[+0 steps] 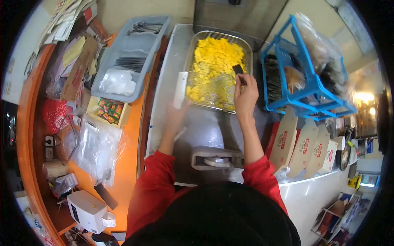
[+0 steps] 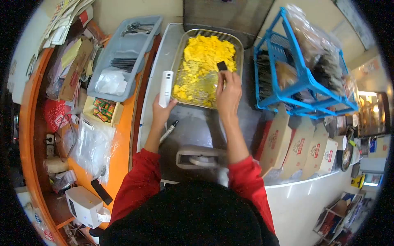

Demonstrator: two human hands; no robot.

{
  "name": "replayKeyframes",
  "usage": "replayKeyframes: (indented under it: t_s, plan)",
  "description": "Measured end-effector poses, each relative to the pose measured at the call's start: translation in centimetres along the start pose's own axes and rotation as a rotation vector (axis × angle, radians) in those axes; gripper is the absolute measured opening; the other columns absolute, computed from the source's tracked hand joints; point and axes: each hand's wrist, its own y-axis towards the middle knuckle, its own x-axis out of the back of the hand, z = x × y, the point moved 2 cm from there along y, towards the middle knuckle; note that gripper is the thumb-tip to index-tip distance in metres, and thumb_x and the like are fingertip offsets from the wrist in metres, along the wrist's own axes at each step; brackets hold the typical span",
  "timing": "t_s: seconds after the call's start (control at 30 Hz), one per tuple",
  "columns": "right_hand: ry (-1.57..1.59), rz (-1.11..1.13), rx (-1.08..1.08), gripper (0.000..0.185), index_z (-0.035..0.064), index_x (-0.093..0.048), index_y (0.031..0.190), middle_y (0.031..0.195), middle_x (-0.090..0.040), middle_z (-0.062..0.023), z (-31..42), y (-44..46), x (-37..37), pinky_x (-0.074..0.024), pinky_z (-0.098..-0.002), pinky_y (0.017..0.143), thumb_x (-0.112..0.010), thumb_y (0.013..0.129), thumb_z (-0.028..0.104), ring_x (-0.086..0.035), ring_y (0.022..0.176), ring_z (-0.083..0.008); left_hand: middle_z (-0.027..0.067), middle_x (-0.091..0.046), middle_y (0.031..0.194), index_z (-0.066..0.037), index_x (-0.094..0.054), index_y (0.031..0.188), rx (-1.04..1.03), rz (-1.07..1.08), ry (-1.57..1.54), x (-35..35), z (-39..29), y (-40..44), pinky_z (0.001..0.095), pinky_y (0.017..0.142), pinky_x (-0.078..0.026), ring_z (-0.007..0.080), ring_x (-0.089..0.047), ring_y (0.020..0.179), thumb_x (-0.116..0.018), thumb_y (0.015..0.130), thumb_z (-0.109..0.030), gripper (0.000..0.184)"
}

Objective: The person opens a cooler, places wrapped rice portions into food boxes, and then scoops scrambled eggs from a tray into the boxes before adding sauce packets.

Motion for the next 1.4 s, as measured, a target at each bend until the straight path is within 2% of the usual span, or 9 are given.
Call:
replayKeyframes:
  t_s: [0.1, 0.23, 0.43, 0.63, 0.87, 1.13, 1.2, 1.33, 1.4]
  plan:
    - [-0.157, 0.075, 0.159, 0.003, 0.0003, -0.054, 0.081, 0.077, -0.054, -0.0165, -3.0, 3.7, -6.1, -0.0447, -0.0401, 0.063, -0.056, 0.081, 0.003, -0.055, 0.073, -0.0327, 0.0014, -0.055, 0.076, 0.0, -0.051, 0.1, 0.048, 0.059, -0.136, 0.0, -3.0, -0.5, 0.022, 0.062, -0.044, 0.0083, -0.052, 0.069, -0.073, 0.07, -0.005, 0.038]
    - [-0.333, 0.496, 0.281, 0.005, 0.0019, -0.055, 0.081, 0.081, -0.055, -0.0169, -7.5, 3.2, -12.8, -0.0453, -0.0429, 0.064, -0.057, 0.08, 0.006, -0.055, 0.077, -0.035, 0.0025, -0.055, 0.081, 0.0, -0.047, 0.108, 0.054, 0.059, -0.068, -0.4, -1.5, 0.0, 0.0224, 0.064, -0.046, 0.0095, -0.054, 0.073, -0.072, 0.07, -0.002, 0.045]
    - [0.169, 0.67, 0.178, 0.011, -0.0032, -0.058, 0.085, 0.086, -0.059, -0.0205, -1.4, -1.7, -10.8, -0.0461, -0.0379, 0.071, -0.06, 0.077, 0.005, -0.056, 0.08, -0.0363, 0.0026, -0.056, 0.083, -0.001, -0.046, 0.109, 0.202, 0.167, -0.282, 0.3, -3.7, 0.2, 0.0225, 0.066, -0.046, 0.0093, -0.055, 0.075, -0.073, 0.069, -0.002, 0.049]
    - [0.382, 0.795, -0.347, 0.017, -0.0019, -0.06, 0.085, 0.073, -0.062, -0.0098, 1.1, -4.1, -9.7, -0.0468, -0.0279, 0.062, -0.061, 0.082, 0.015, -0.06, 0.066, -0.0166, 0.0013, -0.056, 0.08, -0.002, -0.049, 0.104, 0.17, 0.129, -0.371, 0.3, -4.0, 0.1, 0.0223, 0.066, -0.045, 0.0085, -0.054, 0.072, -0.072, 0.07, -0.003, 0.041]
    - [1.027, 0.572, -1.133, 0.022, -0.0016, -0.06, 0.084, 0.075, -0.062, -0.0085, -6.5, -5.0, -11.9, -0.0497, -0.0262, 0.062, -0.06, 0.085, 0.02, -0.059, 0.064, -0.0148, 0.0013, -0.057, 0.079, -0.002, -0.052, 0.099, 0.23, 0.14, -0.28, 0.4, -4.1, -0.3, 0.0234, 0.066, -0.044, 0.0086, -0.054, 0.073, -0.073, 0.071, -0.005, 0.035]
    - [1.342, 0.274, -1.136, 0.019, 0.0011, -0.058, 0.083, 0.076, -0.06, -0.0078, -5.4, -1.1, -0.5, -0.0493, -0.0254, 0.071, -0.057, 0.088, 0.019, -0.058, 0.073, -0.0156, 0.0007, -0.057, 0.082, -0.004, -0.055, 0.093, 0.207, 0.108, -0.143, 0.4, -2.1, -0.1, 0.0243, 0.066, -0.045, 0.0104, -0.054, 0.074, -0.077, 0.069, -0.014, 0.034]
    - [1.439, 0.174, -1.145, 0.017, 0.0008, -0.058, 0.085, 0.076, -0.062, -0.0083, -4.5, -0.9, 5.5, -0.0511, -0.0234, 0.069, -0.059, 0.086, 0.018, -0.06, 0.071, -0.0153, 0.0034, -0.059, 0.082, -0.002, -0.057, 0.098, 0.058, 0.025, -0.131, 0.4, -1.4, 0.0, 0.0271, 0.061, -0.045, 0.012, -0.055, 0.07, -0.076, 0.07, -0.016, 0.036]
    - [1.528, 0.002, -1.028, 0.014, 0.0033, -0.058, 0.093, 0.078, -0.063, -0.0093, -3.7, -1.8, 20.9, -0.0506, -0.0244, 0.068, -0.057, 0.087, 0.016, -0.061, 0.072, -0.0164, 0.007, -0.059, 0.097, -0.003, -0.048, 0.12, 0.216, 0.082, -0.305, 2.5, -8.4, -1.7, 0.0253, 0.068, -0.045, 0.0128, -0.056, 0.079, -0.071, 0.074, -0.011, 0.053]
    - [1.449, -0.064, -0.925, 0.017, 0.006, -0.06, 0.099, 0.082, -0.065, -0.0055, -5.7, -3.4, 29.0, -0.0469, -0.0255, 0.07, -0.05, 0.09, 0.017, -0.061, 0.076, -0.0129, 0.0073, -0.055, 0.098, -0.004, -0.032, 0.133, 0.258, 0.135, -0.376, 3.6, -13.9, -2.9, 0.0268, 0.074, -0.043, 0.0132, -0.051, 0.083, -0.058, 0.084, -0.029, 0.061]
